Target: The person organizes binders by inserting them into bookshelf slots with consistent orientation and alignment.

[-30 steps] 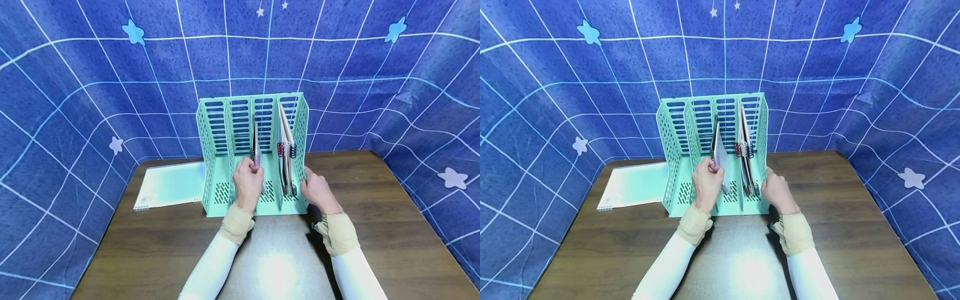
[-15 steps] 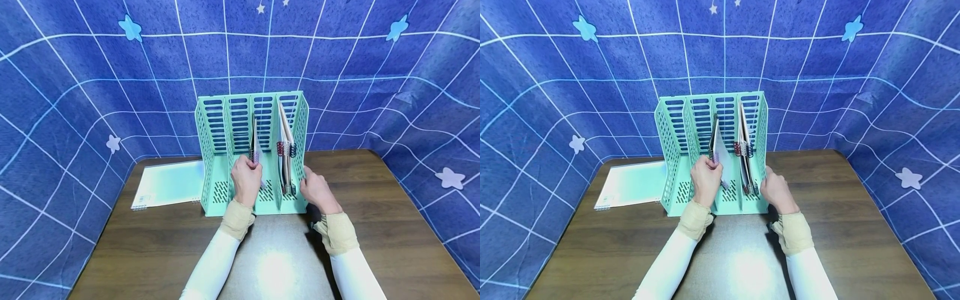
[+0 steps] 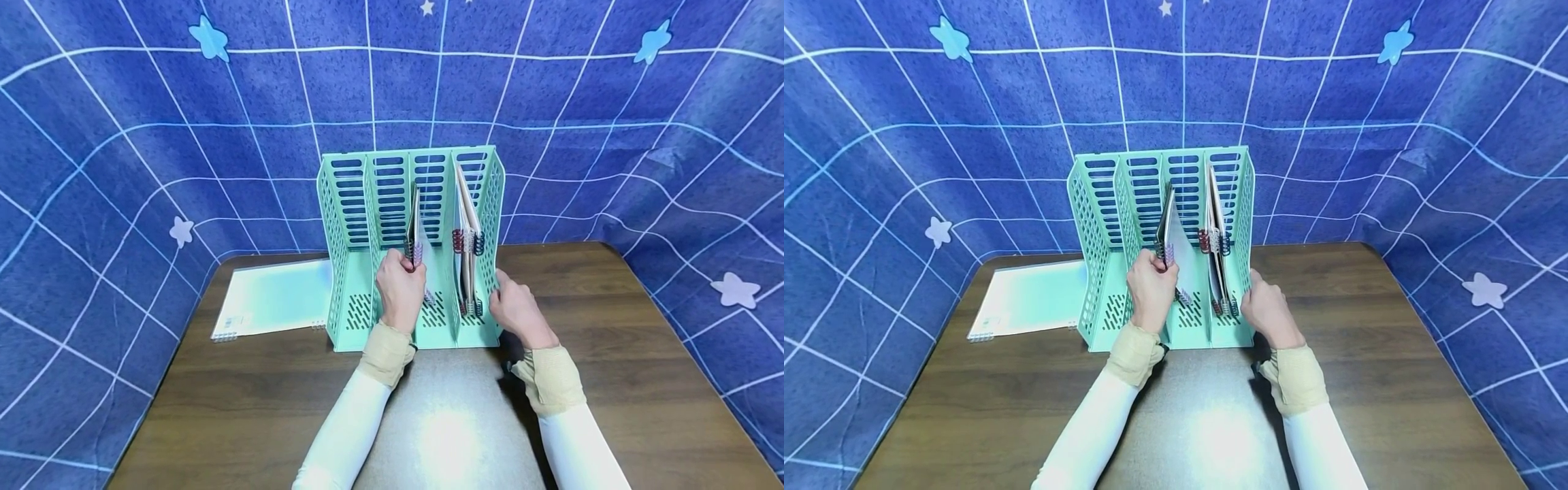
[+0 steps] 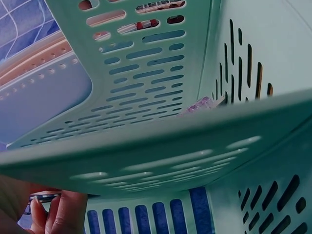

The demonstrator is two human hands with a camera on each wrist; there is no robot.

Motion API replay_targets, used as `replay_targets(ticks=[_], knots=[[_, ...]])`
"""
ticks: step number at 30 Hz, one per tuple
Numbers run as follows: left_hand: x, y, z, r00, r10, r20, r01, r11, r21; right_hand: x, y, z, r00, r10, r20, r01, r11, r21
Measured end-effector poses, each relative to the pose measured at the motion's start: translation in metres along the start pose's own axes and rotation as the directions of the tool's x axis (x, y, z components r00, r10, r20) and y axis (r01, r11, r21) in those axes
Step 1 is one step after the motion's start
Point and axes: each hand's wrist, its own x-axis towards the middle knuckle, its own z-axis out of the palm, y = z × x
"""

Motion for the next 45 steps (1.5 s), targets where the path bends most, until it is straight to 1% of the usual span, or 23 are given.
replay_targets(ticks=[7, 12, 15, 17, 20, 23, 27, 28, 29, 30, 32, 35, 37, 39, 41, 45], knots=[[0.001, 0.000, -0.002, 1.000, 0.006, 0.010, -0.006, 1.000, -0.001, 0.001, -0.001, 0.000, 1.000, 0.001, -0.001, -0.001, 1.000, 0.023], [0.000, -0.001, -0.001, 1.000, -0.001, 0.024, 0.002, 1.000, -0.004, 0.000, 0.000, 0.001, 1.000, -0.002, -0.005, 0.002, 1.000, 0.012], [0.000, 0.002, -0.005, 0.998, -0.014, 0.056, 0.014, 1.000, 0.000, 0.000, 0.000, 0.001, 1.000, -0.001, -0.006, 0.001, 1.000, 0.007], [0.000, 0.004, -0.012, 0.994, -0.031, 0.104, 0.029, 0.999, 0.021, -0.001, 0.000, 0.003, 1.000, 0.001, -0.002, -0.001, 1.000, 0.007], [0.002, 0.008, -0.026, 0.978, -0.061, 0.198, 0.047, 0.996, 0.075, -0.002, 0.000, 0.005, 1.000, 0.011, 0.015, -0.011, 1.000, 0.007], [0.005, 0.014, -0.042, 0.956, -0.085, 0.280, 0.052, 0.991, 0.123, -0.002, 0.000, 0.005, 1.000, 0.014, 0.023, -0.014, 1.000, -0.003], [0.010, 0.022, -0.061, 0.930, -0.073, 0.359, 0.028, 0.991, 0.129, -0.001, -0.001, 0.003, 1.000, -0.003, 0.002, 0.003, 1.000, -0.007], [0.012, 0.024, -0.065, 0.926, -0.066, 0.373, 0.020, 0.992, 0.125, -0.001, -0.001, 0.003, 1.000, -0.011, -0.006, 0.011, 1.000, -0.005], [0.013, 0.025, -0.070, 0.924, -0.059, 0.378, 0.014, 0.992, 0.122, -0.001, -0.001, 0.003, 1.000, -0.016, -0.012, 0.016, 1.000, -0.004], [0.015, 0.026, -0.074, 0.925, -0.050, 0.377, 0.007, 0.993, 0.115, -0.001, -0.001, 0.003, 1.000, -0.022, -0.019, 0.022, 1.000, -0.002], [0.019, 0.028, -0.084, 0.935, -0.033, 0.353, -0.001, 0.995, 0.096, -0.001, 0.000, 0.002, 0.999, -0.031, -0.023, 0.031, 1.000, -0.001], [0.025, 0.029, -0.097, 0.958, 0.002, 0.286, -0.013, 0.999, 0.039, -0.001, 0.001, 0.003, 1.000, -0.026, -0.017, 0.026, 1.000, 0.003], [0.029, 0.029, -0.106, 0.971, 0.035, 0.238, -0.033, 0.999, -0.011, -0.001, 0.002, 0.003, 1.000, -0.022, -0.012, 0.022, 1.000, 0.003], [0.033, 0.028, -0.116, 0.979, 0.066, 0.195, -0.058, 0.997, -0.046, -0.001, 0.001, 0.003, 1.000, -0.019, -0.012, 0.019, 1.000, 0.001], [0.037, 0.027, -0.125, 0.984, 0.082, 0.161, -0.072, 0.995, -0.068, -0.001, 0.001, 0.002, 1.000, -0.020, -0.012, 0.020, 1.000, 0.001], [0.044, 0.020, -0.143, 0.992, 0.066, 0.105, -0.060, 0.996, -0.065, -0.001, -0.001, 0.002, 0.999, -0.029, -0.015, 0.029, 1.000, -0.001]])
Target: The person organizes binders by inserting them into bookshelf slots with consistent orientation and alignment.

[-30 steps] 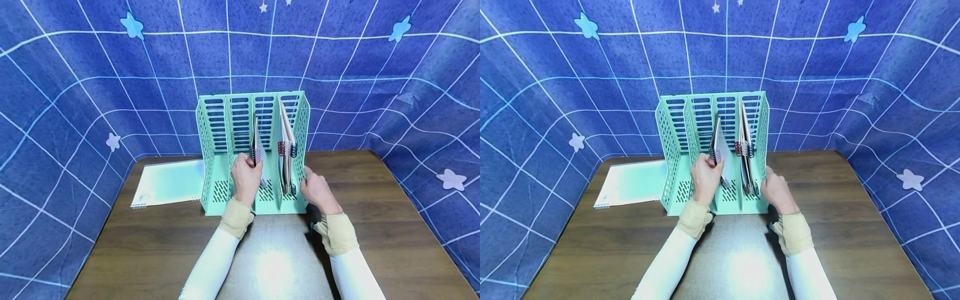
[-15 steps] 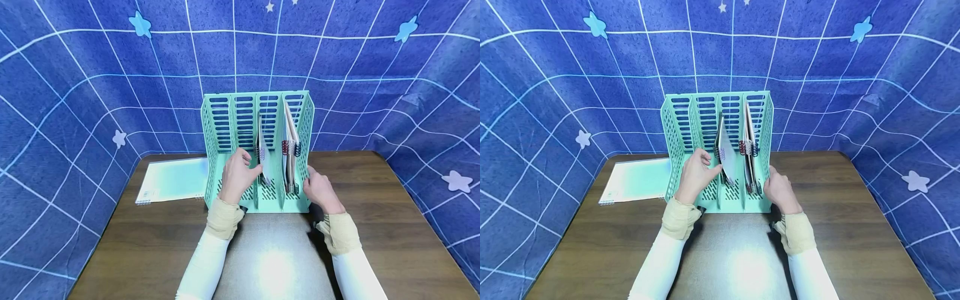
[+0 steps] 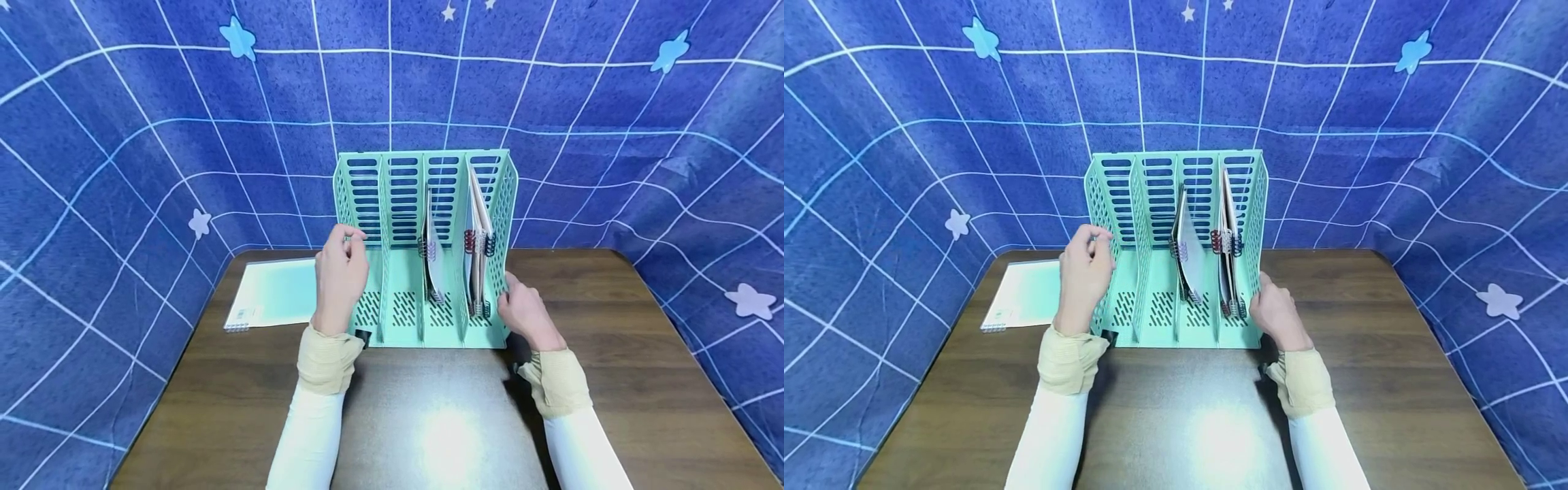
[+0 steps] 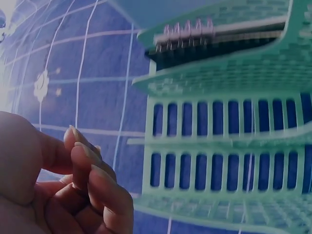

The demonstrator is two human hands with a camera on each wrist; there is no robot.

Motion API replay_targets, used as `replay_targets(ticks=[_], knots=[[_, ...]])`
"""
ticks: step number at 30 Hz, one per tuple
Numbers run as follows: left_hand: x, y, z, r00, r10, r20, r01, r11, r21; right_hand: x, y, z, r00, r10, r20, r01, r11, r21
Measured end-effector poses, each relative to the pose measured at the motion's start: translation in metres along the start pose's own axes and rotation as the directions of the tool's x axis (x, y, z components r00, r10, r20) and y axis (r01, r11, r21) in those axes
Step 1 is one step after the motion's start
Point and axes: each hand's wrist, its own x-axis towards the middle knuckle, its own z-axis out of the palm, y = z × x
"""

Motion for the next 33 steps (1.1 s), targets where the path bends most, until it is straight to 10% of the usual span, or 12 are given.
replay_targets(ticks=[8, 21, 26, 33], knots=[[0.008, -0.027, -0.027, 1.000, 0.004, -0.010, -0.003, 0.994, 0.109, 0.001, 0.000, -0.001, 1.000, -0.008, -0.014, 0.008, 1.000, 0.001], [0.007, -0.086, -0.049, 0.981, -0.069, 0.180, 0.008, 0.947, 0.320, 0.000, 0.001, -0.001, 1.000, -0.016, -0.017, 0.016, 1.000, -0.010], [0.012, -0.111, -0.054, 0.934, -0.135, 0.331, -0.001, 0.925, 0.381, 0.001, 0.001, -0.002, 1.000, -0.003, -0.008, 0.003, 1.000, -0.005], [0.007, -0.141, -0.055, 0.788, -0.221, 0.575, -0.074, 0.892, 0.446, 0.001, 0.002, 0.001, 1.000, -0.004, -0.008, 0.004, 1.000, -0.002]])
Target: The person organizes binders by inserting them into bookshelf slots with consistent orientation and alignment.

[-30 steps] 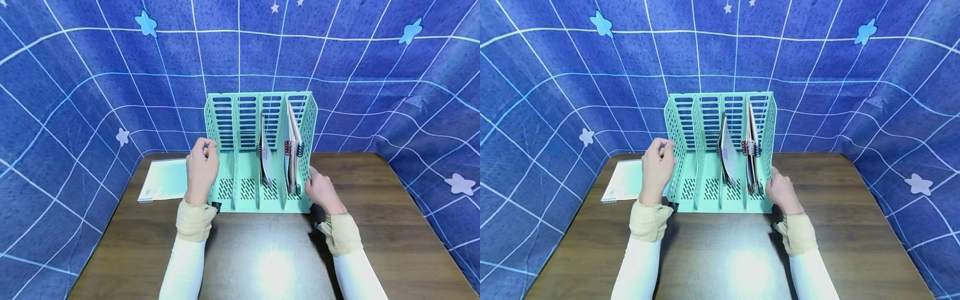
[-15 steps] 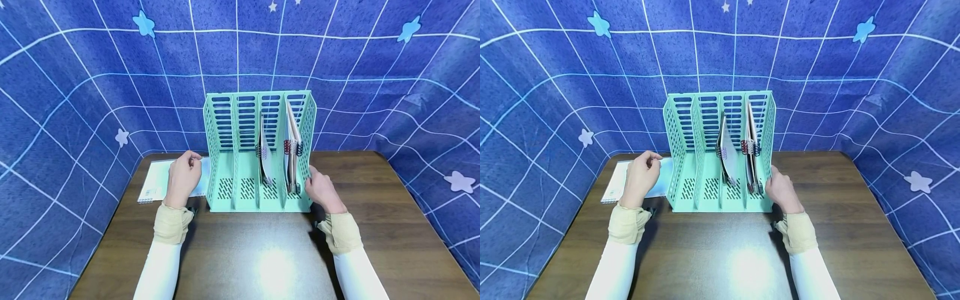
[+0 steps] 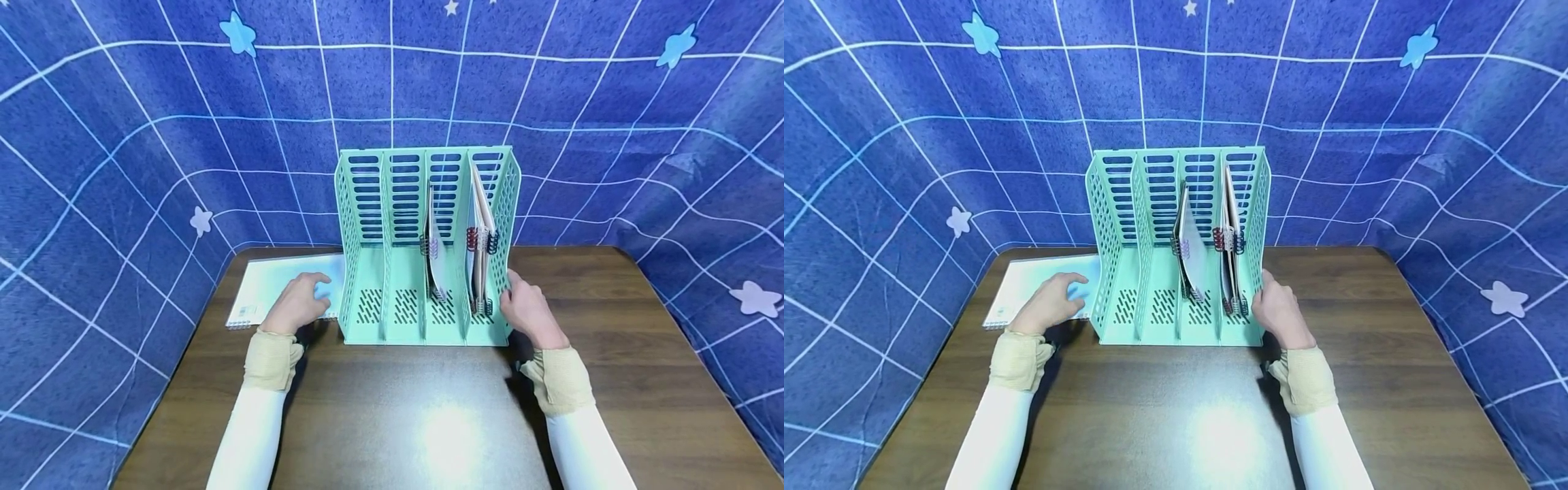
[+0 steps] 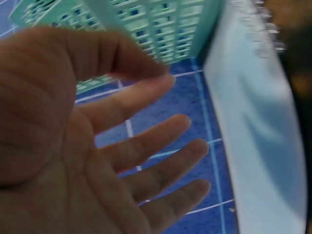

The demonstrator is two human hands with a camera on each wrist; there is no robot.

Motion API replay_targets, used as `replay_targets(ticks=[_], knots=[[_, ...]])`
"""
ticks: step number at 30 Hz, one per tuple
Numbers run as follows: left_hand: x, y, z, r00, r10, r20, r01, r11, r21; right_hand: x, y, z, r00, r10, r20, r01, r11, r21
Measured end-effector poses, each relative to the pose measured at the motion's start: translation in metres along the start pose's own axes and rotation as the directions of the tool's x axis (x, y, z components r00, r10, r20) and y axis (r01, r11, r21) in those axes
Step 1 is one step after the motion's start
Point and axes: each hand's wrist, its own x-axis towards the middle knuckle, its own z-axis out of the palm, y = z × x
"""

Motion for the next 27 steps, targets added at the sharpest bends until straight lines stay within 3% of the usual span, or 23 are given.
replay_targets(ticks=[3, 6, 11, 17, 22, 27], knots=[[0.003, -0.003, 0.009, 0.995, 0.025, 0.093, -0.032, 0.996, 0.081, 0.000, 0.000, 0.000, 1.000, -0.002, -0.009, 0.002, 1.000, -0.001], [0.004, -0.005, 0.015, 0.984, 0.004, 0.176, -0.026, 0.992, 0.120, -0.001, 0.001, 0.000, 1.000, 0.000, -0.007, 0.000, 1.000, 0.002], [0.005, -0.012, 0.021, 0.968, -0.064, 0.243, 0.048, 0.996, 0.072, -0.001, 0.000, 0.000, 1.000, 0.003, -0.002, -0.003, 1.000, 0.010], [0.004, -0.020, 0.020, 0.970, -0.096, 0.222, 0.089, 0.995, 0.042, 0.000, -0.001, 0.000, 1.000, -0.008, -0.012, 0.009, 1.000, 0.007], [0.005, -0.022, 0.017, 0.982, -0.076, 0.172, 0.070, 0.997, 0.042, 0.000, -0.002, 0.000, 1.000, -0.001, -0.012, 0.001, 1.000, 0.004], [0.007, -0.024, 0.018, 0.984, -0.060, 0.168, 0.050, 0.997, 0.065, -0.001, -0.002, 0.001, 1.000, 0.006, -0.006, -0.006, 1.000, 0.006]])
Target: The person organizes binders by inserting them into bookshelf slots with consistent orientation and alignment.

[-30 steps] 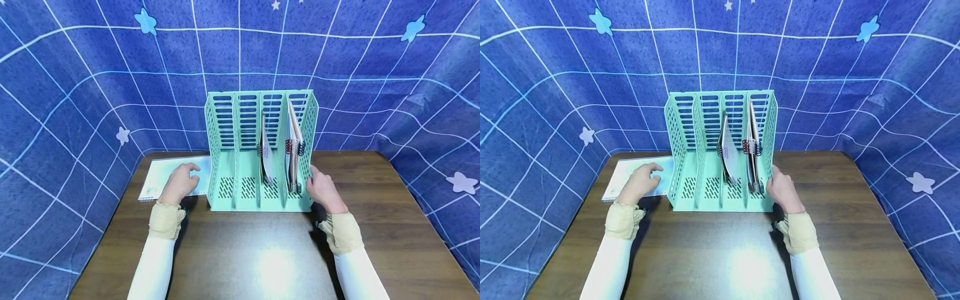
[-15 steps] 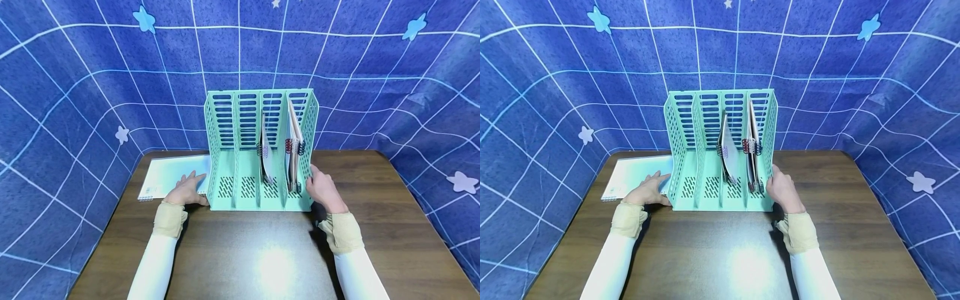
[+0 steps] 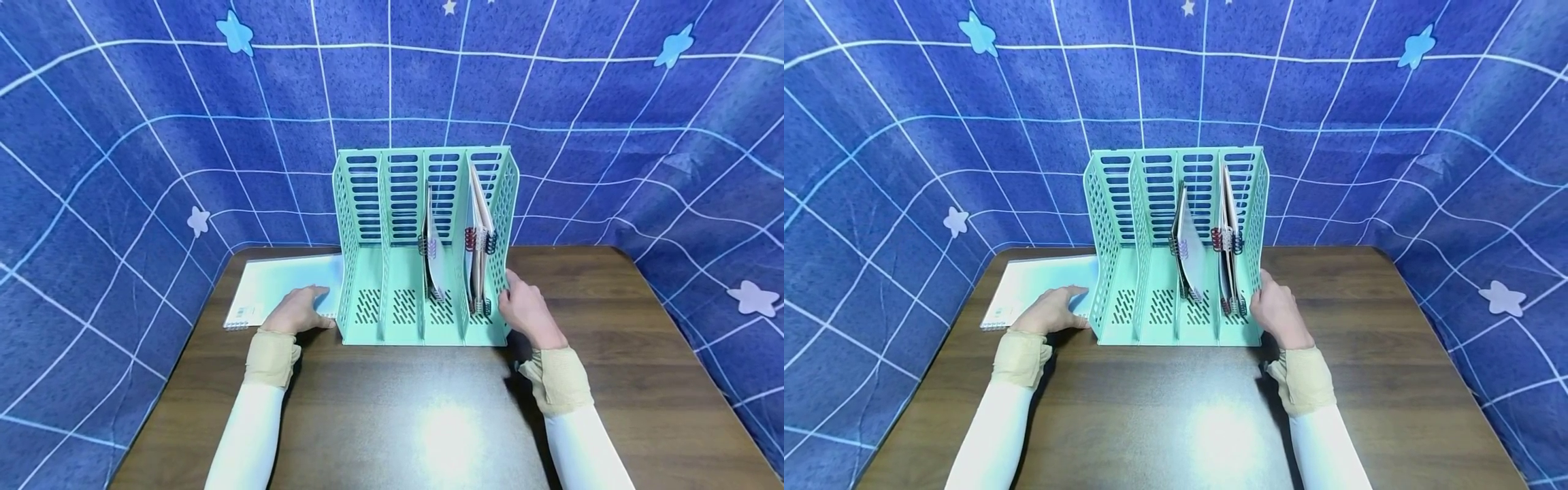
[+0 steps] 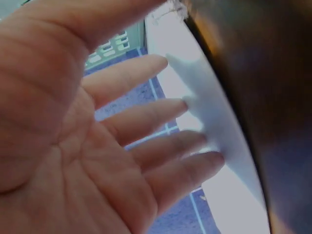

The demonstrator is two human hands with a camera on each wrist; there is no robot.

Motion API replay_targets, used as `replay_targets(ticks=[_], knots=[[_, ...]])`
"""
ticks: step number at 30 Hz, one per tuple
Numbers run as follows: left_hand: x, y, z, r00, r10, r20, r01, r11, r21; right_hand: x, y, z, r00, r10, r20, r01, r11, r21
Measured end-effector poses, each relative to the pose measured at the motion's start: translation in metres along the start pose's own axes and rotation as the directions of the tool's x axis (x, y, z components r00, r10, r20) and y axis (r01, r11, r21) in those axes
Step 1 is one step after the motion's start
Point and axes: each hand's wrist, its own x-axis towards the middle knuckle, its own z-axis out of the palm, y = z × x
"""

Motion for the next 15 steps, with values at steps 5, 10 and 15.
replay_targets(ticks=[5, 10, 15], knots=[[0.0014, 0.0023, 0.0006, 0.999, 0.030, -0.017, -0.029, 0.998, 0.048, -0.0006, 0.0010, -0.0008, 1.000, -0.009, 0.001, 0.009, 1.000, -0.001], [0.0040, 0.0082, 0.0031, 0.998, 0.050, -0.029, -0.048, 0.996, 0.073, -0.0006, 0.0010, -0.0021, 1.000, -0.003, 0.005, 0.003, 1.000, 0.005], [0.0037, 0.0085, 0.0047, 1.000, 0.018, -0.024, -0.015, 0.996, 0.091, 0.0000, 0.0016, -0.0013, 1.000, -0.001, 0.017, 0.001, 1.000, 0.001]])
